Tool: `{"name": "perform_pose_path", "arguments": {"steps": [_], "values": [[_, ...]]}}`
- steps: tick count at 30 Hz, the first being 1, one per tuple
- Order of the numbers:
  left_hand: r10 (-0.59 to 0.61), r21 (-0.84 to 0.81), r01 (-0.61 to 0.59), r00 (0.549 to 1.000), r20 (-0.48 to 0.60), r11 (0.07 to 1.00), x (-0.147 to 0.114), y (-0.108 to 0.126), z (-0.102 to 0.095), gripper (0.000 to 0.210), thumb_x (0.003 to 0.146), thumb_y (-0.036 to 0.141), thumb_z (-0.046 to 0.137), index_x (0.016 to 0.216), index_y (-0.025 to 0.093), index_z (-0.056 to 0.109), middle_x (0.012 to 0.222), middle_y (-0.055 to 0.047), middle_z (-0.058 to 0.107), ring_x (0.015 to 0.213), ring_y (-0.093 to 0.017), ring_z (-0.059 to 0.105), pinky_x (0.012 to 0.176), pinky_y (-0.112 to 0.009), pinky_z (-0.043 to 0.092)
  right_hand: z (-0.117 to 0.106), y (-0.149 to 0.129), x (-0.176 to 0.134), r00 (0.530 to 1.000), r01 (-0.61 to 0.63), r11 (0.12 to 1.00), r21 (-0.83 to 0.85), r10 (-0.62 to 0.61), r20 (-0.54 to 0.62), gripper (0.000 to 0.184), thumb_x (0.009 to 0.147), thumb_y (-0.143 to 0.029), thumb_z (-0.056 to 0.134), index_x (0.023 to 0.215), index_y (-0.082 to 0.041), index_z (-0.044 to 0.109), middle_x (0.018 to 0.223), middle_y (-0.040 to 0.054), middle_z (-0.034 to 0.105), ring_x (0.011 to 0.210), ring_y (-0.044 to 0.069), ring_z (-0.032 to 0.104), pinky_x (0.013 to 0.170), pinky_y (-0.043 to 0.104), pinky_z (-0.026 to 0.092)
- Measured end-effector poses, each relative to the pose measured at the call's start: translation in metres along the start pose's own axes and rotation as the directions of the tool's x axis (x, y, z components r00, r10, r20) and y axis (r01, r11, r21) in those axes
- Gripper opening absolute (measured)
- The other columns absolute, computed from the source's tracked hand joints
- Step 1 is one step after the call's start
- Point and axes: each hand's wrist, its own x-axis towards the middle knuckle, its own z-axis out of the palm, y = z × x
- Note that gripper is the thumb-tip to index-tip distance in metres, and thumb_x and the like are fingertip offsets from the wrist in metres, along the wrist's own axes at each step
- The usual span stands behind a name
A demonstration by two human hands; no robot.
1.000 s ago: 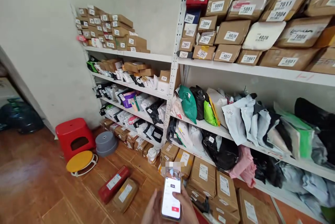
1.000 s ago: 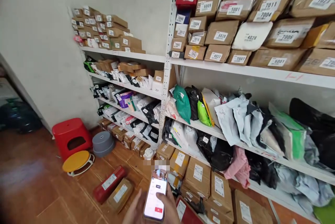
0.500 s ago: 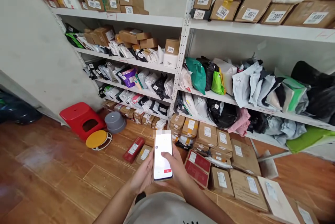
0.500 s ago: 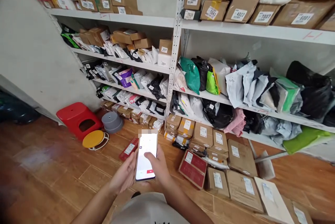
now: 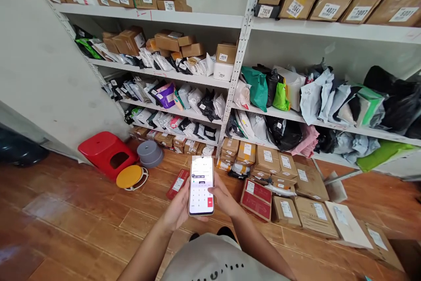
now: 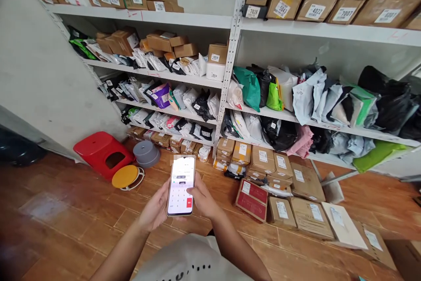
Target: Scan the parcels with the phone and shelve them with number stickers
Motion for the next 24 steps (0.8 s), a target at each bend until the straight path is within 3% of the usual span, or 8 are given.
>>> {"name": "perform_pose_path", "arguments": {"steps": [5, 13, 20, 24], "values": [[0.041, -0.004, -0.041, 0.999, 0.007, 0.999, 0.000, 0.012, -0.017, 0.065, 0.097, 0.043, 0.044, 0.154, 0.037, 0.014, 0.137, -0.015, 0.055, 0.105, -0.036, 0.064, 0.062, -0.049, 0.061, 0.007, 0.001, 0.015, 0.998, 0.049, 0.995, -0.088, -0.046, 0.045, 0.053, 0.076, -0.014, 0.050, 0.127, -0.024, 0.055, 0.117, 0.0037, 0.059, 0.112, 0.028, 0.051, 0.098, 0.041, 0.036], [0.028, 0.004, -0.028, 1.000, 0.008, 1.000, 0.009, 0.024, -0.041, 0.077, 0.090, 0.035, 0.049, 0.154, 0.037, 0.006, 0.133, -0.015, 0.057, 0.096, -0.036, 0.066, 0.050, -0.045, 0.060, 0.009, 0.007, 0.038, 0.995, 0.041, 0.997, -0.071, -0.034, 0.094, 0.050, 0.077, -0.015, 0.050, 0.125, -0.026, 0.057, 0.120, 0.0033, 0.058, 0.115, 0.028, 0.050, 0.100, 0.041, 0.036], [0.075, 0.012, -0.075, 0.997, -0.001, 0.997, 0.017, 0.040, -0.030, 0.080, 0.087, 0.033, 0.052, 0.155, 0.037, 0.011, 0.143, -0.013, 0.049, 0.090, -0.030, 0.065, 0.053, -0.036, 0.058, 0.012, 0.011, 0.052, 0.997, 0.022, 0.999, 0.030, -0.024, 0.071, 0.048, 0.080, -0.021, 0.058, 0.128, -0.025, 0.052, 0.120, 0.0045, 0.059, 0.115, 0.029, 0.052, 0.100, 0.043, 0.040], [0.104, 0.031, -0.102, 0.994, -0.037, 0.994, 0.018, 0.045, -0.020, 0.079, 0.086, 0.029, 0.051, 0.156, 0.035, 0.014, 0.146, -0.011, 0.047, 0.098, -0.029, 0.064, 0.060, -0.030, 0.056, 0.022, 0.011, 0.056, 0.998, 0.038, 0.999, 0.017, -0.037, -0.050, 0.055, 0.080, -0.029, 0.072, 0.129, -0.025, 0.048, 0.115, 0.0061, 0.061, 0.104, 0.028, 0.057, 0.089, 0.041, 0.047]]}}
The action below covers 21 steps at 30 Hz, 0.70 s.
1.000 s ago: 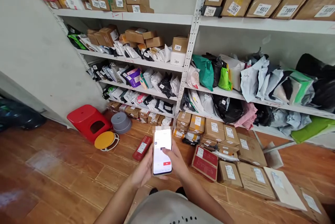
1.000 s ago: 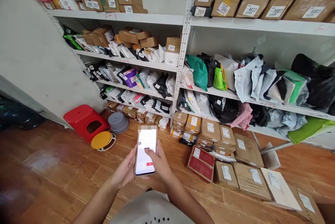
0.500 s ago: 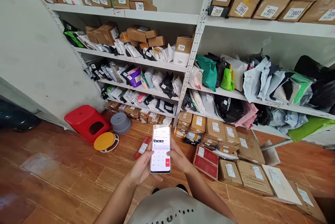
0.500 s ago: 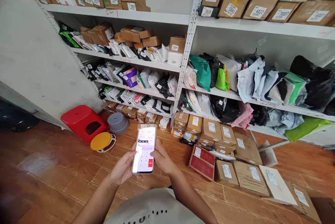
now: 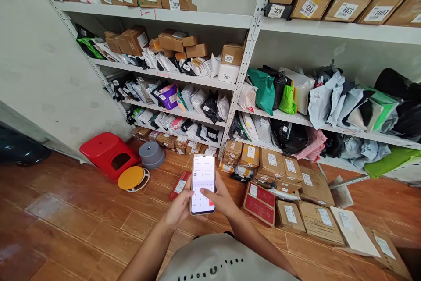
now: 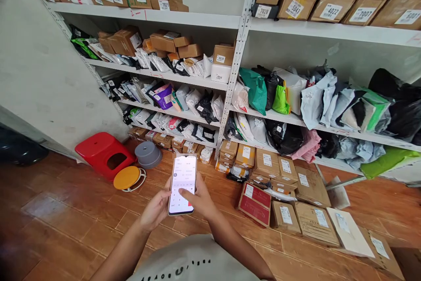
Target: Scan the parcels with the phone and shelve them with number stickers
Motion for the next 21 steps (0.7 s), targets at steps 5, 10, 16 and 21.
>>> {"name": "perform_pose_path", "arguments": {"steps": [5, 10, 16, 21], "values": [[0.007, -0.028, -0.006, 0.999, 0.034, 1.000, 0.004, -0.001, 0.001, 0.082, 0.084, 0.028, 0.051, 0.155, 0.041, 0.013, 0.148, -0.008, 0.045, 0.103, -0.031, 0.063, 0.059, -0.031, 0.056, -0.007, -0.009, -0.004, 0.992, -0.028, 0.999, 0.040, 0.023, 0.124, 0.071, 0.078, -0.033, 0.076, 0.137, -0.025, 0.039, 0.121, 0.0077, 0.059, 0.110, 0.029, 0.056, 0.090, 0.041, 0.047], [-0.028, 0.027, 0.028, 1.000, -0.008, 0.999, 0.006, -0.001, 0.002, 0.089, 0.082, 0.035, 0.055, 0.156, 0.039, 0.004, 0.146, -0.013, 0.046, 0.100, -0.035, 0.064, 0.049, -0.032, 0.056, -0.017, -0.022, -0.009, 0.962, -0.053, 0.997, 0.053, 0.037, 0.269, 0.091, 0.073, -0.020, 0.073, 0.149, -0.025, 0.023, 0.133, 0.0085, 0.052, 0.118, 0.029, 0.051, 0.094, 0.041, 0.045], [-0.053, 0.033, 0.054, 0.997, -0.050, 0.998, 0.009, -0.002, 0.002, 0.092, 0.083, 0.035, 0.056, 0.155, 0.040, -0.001, 0.147, -0.014, 0.044, 0.099, -0.034, 0.064, 0.048, -0.030, 0.055, -0.018, -0.019, -0.006, 0.988, -0.052, 0.998, 0.047, 0.045, 0.147, 0.058, 0.075, -0.019, 0.057, 0.132, -0.025, 0.050, 0.122, 0.0032, 0.059, 0.114, 0.027, 0.051, 0.098, 0.040, 0.040], [-0.034, -0.058, 0.040, 0.995, 0.095, 0.998, 0.010, -0.004, -0.012, 0.104, 0.071, 0.015, 0.051, 0.154, 0.044, -0.004, 0.150, -0.009, 0.042, 0.104, -0.033, 0.063, 0.058, -0.037, 0.060, -0.016, -0.014, -0.001, 0.990, -0.086, 0.993, 0.082, 0.076, 0.116, 0.060, 0.072, -0.022, 0.056, 0.132, -0.024, 0.050, 0.123, 0.0036, 0.061, 0.110, 0.029, 0.052, 0.094, 0.039, 0.041]]}}
